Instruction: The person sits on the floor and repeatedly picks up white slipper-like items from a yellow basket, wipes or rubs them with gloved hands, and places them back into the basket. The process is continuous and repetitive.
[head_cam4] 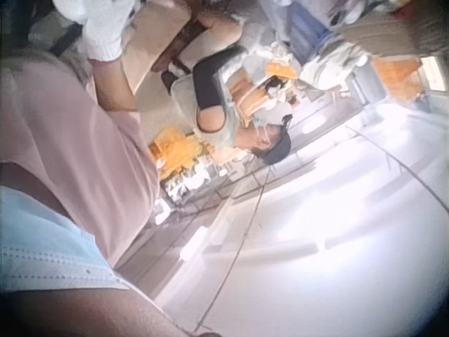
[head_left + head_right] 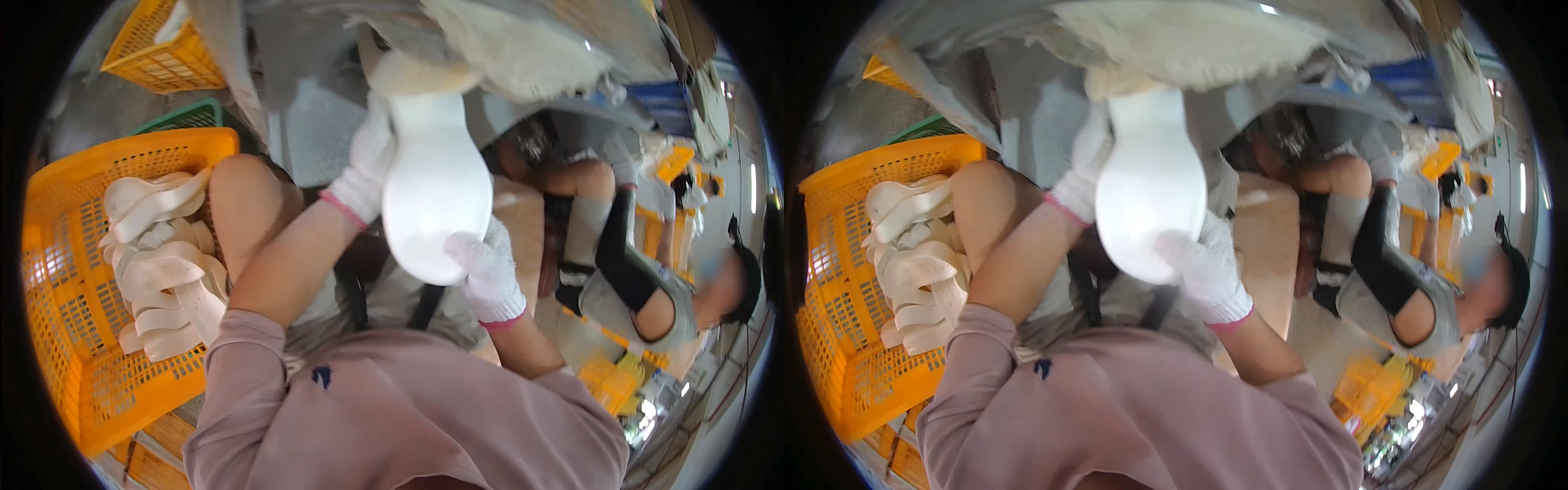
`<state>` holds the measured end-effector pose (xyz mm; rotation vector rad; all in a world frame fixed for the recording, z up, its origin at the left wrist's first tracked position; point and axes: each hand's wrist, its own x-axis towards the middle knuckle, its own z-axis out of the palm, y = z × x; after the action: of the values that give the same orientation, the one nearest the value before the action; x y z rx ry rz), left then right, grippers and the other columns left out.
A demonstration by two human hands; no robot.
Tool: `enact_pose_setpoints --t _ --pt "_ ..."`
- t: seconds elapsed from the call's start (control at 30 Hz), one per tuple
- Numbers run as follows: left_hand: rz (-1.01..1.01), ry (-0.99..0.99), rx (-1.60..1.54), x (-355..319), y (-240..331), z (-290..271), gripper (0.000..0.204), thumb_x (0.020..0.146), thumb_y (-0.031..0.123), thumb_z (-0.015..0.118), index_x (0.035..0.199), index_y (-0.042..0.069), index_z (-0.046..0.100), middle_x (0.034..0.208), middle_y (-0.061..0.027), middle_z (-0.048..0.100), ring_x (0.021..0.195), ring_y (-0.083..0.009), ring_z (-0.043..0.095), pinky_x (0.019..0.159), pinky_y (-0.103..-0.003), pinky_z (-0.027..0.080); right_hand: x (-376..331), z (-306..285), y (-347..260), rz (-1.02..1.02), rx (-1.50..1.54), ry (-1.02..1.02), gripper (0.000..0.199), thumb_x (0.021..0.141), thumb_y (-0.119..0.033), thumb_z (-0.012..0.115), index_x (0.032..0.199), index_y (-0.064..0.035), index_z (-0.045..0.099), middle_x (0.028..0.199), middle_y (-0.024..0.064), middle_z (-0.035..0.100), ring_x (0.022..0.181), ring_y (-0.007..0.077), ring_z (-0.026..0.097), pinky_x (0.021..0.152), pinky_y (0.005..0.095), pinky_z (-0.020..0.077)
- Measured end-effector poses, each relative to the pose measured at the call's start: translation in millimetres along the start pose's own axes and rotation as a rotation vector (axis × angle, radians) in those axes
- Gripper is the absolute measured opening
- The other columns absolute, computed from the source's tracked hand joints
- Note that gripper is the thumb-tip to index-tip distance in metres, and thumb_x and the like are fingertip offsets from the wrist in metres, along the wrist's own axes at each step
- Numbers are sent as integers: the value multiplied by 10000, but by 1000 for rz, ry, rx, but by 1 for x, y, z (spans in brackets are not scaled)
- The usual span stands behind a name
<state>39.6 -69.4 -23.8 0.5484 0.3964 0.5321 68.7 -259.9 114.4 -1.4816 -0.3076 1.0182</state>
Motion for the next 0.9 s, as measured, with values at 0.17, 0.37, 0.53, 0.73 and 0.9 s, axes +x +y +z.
enact_pose_setpoints --t 0.17,0.37,0.53,0.73,0.9 --pt "165 -38 643 -11 23 -8 372 1083 325 503 1282 71 688 1261 -171 714 1135 -332 667 1042 -415 517 23 -10 0 -280 -469 -71 360 1042 -164 609 1315 71 618 1238 118 684 1089 184 647 952 361 537" --pt "668 134 1167 -175 103 -21 394 970 317 771 1222 20 713 1168 -151 740 994 -255 742 905 -352 587 -62 -155 29 -44 -617 120 580 956 -200 705 1446 56 533 1389 146 619 1300 233 567 1041 358 498" --pt "496 687 2381 -221 193 -196 487 902 227 727 1372 127 646 1442 -107 624 1391 -332 540 1131 -550 419 -97 -230 54 380 -1569 71 439 974 -174 671 1340 63 620 1273 166 698 1132 279 643 986 367 525" --pt "40 157 2619 -249 234 -156 410 986 104 595 1392 142 634 1195 -47 707 1209 -214 650 1037 -332 501 -70 -147 45 -352 -1245 184 364 966 -181 695 1217 82 695 1139 198 753 980 397 684 961 404 539" --pt "606 113 2118 -256 138 46 273 962 152 592 1227 174 652 1118 -66 651 1108 -246 633 1021 -386 510 -47 -66 0 -357 -1197 -355 472 982 -215 690 1349 77 633 1254 193 700 1090 306 679 1000 380 522"
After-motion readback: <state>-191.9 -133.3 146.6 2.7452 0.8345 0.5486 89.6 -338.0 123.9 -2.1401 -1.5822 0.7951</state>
